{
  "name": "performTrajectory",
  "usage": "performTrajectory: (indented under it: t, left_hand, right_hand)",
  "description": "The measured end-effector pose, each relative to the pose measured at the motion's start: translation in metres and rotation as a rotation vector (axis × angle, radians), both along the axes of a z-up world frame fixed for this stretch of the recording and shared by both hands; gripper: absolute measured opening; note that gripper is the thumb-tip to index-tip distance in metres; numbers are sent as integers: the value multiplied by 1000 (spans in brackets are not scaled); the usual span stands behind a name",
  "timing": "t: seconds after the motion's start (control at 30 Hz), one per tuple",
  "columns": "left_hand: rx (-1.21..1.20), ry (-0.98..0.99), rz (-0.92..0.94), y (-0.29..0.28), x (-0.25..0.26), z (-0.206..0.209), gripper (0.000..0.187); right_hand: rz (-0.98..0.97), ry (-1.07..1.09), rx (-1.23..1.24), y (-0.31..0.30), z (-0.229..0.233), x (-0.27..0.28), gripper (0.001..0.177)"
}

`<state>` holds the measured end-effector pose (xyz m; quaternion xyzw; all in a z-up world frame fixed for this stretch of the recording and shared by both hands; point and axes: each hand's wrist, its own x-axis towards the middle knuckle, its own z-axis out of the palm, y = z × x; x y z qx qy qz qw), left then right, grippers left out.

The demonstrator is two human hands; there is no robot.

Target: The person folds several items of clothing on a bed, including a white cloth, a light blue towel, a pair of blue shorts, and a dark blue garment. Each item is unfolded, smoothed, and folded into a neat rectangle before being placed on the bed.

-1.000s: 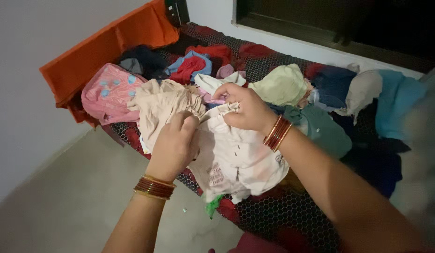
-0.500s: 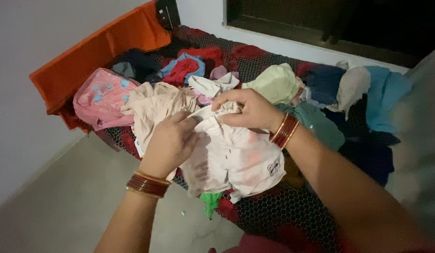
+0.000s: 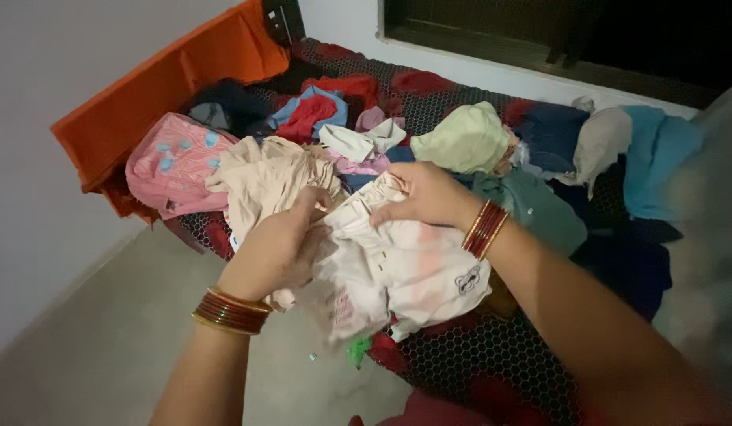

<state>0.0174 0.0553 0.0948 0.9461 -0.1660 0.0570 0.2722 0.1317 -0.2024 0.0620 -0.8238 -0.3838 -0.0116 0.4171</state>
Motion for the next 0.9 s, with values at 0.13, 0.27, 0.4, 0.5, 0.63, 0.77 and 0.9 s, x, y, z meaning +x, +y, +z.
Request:
performTrajectory:
  t: [0.13,0.27,0.4,0.5,0.63,0.77,0.9]
  left_hand:
    - [-157,39,-146,7,3,-1,49]
    - [-145,107,-137,0,8,-1,54]
    - [-22,131,13,-10,12,-6,31]
    - [-63,265,149,-9,15,-10,32]
    - [93,174,197,-1,18,-19,39]
    - [363,131,-4,5,20,-21,33]
    - [233,386,138,11,11,-16,45]
  right_hand:
    - [-7,94,98,8,-7,2,47]
    - [84,150,176,21,-9,2,41]
    - [77,176,193,31,3,-6,54]
    - [-32,-86,6,29,19,-12,56]
    - [-44,-157,-140,25,24,-24,58]
    - [-82,-280,-156,26,17,-25,48]
    - [-57,-219,-84,24,6,-20,39]
